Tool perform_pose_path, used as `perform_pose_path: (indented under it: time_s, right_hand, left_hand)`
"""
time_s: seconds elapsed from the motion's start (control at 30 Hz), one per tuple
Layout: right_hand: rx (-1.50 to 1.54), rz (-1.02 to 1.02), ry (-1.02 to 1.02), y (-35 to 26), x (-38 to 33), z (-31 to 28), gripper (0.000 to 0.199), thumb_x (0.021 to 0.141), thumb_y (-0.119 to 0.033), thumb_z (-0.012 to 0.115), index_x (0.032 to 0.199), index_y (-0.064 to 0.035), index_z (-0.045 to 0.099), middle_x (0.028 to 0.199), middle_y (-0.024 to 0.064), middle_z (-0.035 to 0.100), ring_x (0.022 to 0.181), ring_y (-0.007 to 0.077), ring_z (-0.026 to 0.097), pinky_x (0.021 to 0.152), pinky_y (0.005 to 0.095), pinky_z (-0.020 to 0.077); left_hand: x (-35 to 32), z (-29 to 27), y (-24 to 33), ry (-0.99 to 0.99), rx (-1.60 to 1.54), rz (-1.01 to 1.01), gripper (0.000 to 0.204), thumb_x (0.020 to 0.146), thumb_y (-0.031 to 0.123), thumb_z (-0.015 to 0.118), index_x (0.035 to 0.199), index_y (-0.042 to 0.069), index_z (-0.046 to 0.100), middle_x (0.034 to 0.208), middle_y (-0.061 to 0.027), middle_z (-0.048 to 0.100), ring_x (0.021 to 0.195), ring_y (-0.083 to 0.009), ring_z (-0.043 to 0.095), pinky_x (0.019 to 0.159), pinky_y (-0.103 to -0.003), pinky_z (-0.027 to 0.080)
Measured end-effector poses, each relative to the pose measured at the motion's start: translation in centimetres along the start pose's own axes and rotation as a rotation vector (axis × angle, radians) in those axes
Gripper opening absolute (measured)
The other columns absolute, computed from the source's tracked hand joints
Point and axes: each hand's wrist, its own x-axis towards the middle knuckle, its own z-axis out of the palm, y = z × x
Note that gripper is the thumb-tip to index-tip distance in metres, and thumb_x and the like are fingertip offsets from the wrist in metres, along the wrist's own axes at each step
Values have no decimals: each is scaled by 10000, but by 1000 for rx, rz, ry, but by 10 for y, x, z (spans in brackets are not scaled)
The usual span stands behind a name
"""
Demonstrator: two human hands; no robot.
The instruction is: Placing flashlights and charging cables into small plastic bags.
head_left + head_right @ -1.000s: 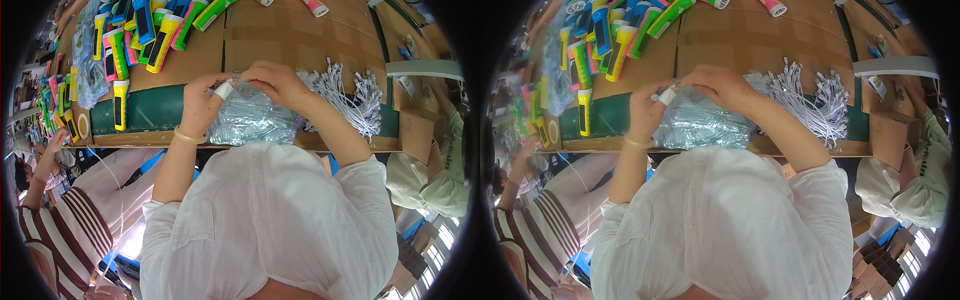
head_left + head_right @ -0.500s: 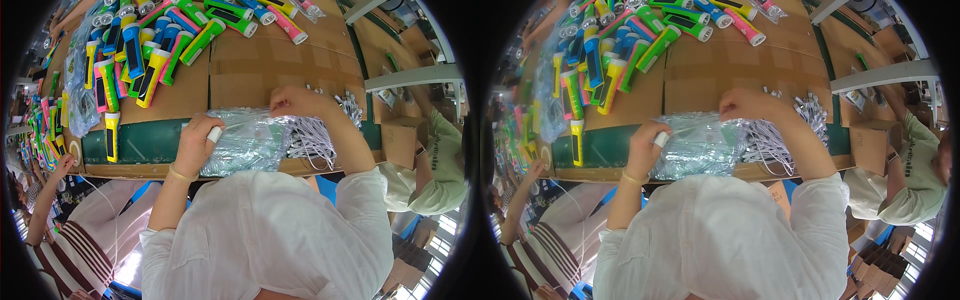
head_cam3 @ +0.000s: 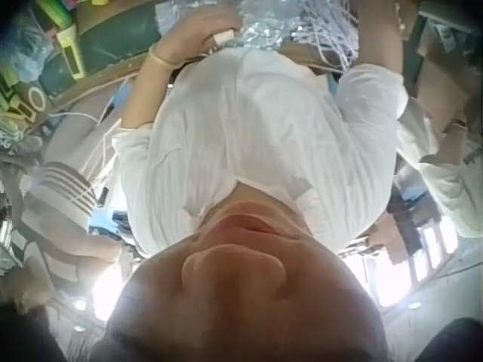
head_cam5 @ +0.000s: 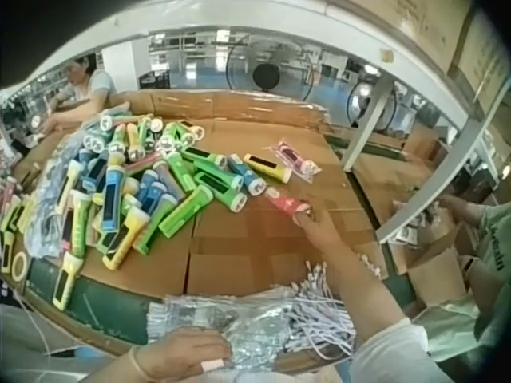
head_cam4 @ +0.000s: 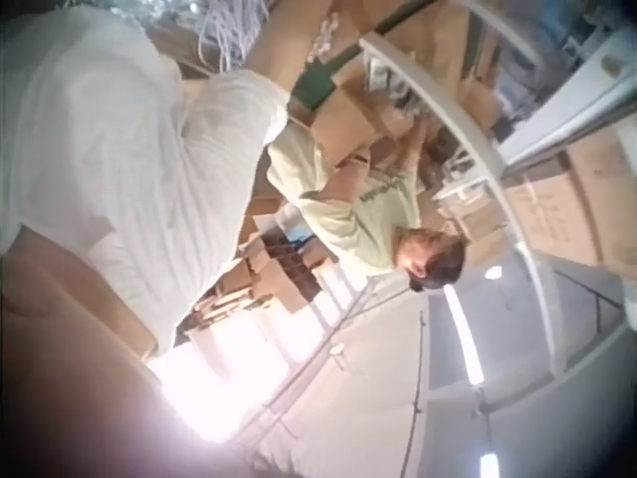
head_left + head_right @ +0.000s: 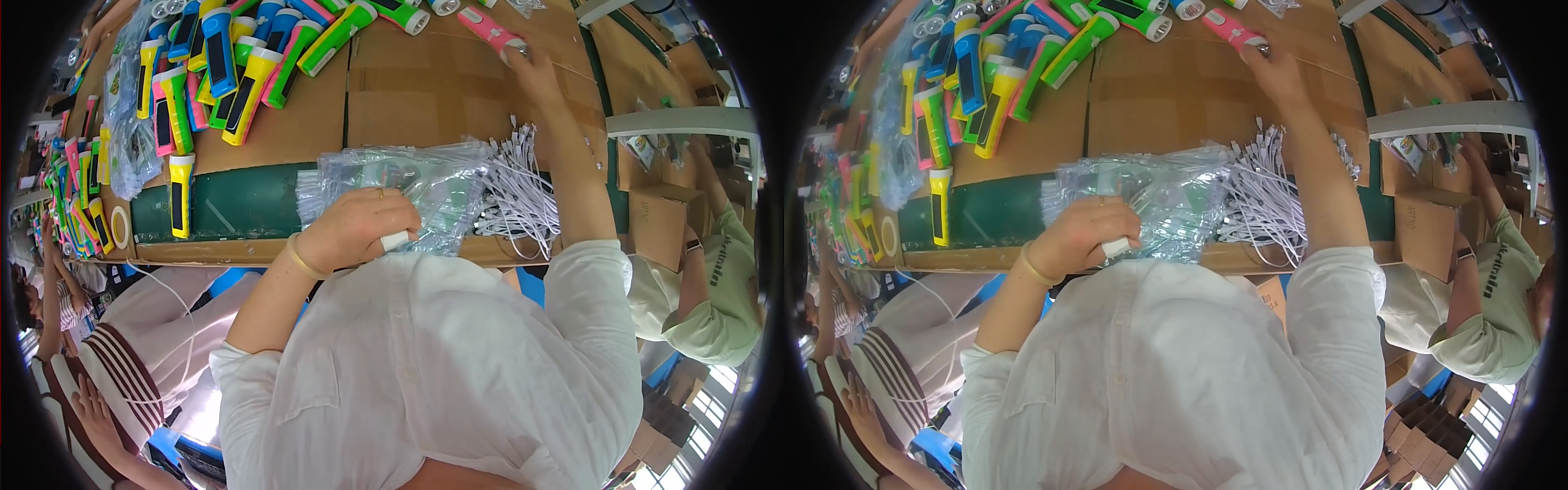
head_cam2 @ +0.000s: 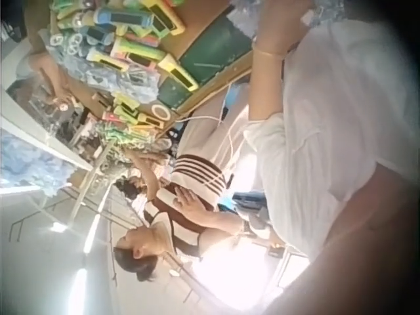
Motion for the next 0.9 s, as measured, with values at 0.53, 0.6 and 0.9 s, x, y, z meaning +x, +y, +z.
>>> perform_pose_path:
  time_s: [0.53, 0.6, 0.9]
  right_hand:
    - [545, 361, -766, -134, -158, -50, 550, 946, -536, 628, 1250, -77, 642, 910, 16, 636, 654, 63, 510, 533, 222, 371]
    - [869, 177, -910, -120, -163, -30, 528, 903, -406, 741, 1292, -69, 625, 917, -2, 618, 718, 67, 518, 593, 220, 393]
    - [295, -351, -728, -119, -174, 22, 503, 877, -268, 770, 1286, -45, 580, 1046, 101, 630, 901, 230, 589, 763, 370, 487]
  left_hand:
    - [-13, 20, -3, 239, 96, -29, 279, 678, -81, 702, 900, 88, 687, 907, -67, 602, 826, -270, 631, 699, -369, 525]
    - [-13, 25, -4, 263, 64, -10, 265, 694, -76, 706, 906, 82, 688, 906, -75, 600, 822, -275, 629, 687, -369, 523]
    - [-19, 27, -4, 405, 15, -59, 185, 758, -17, 752, 916, 51, 681, 903, -99, 603, 809, -279, 623, 689, -354, 520]
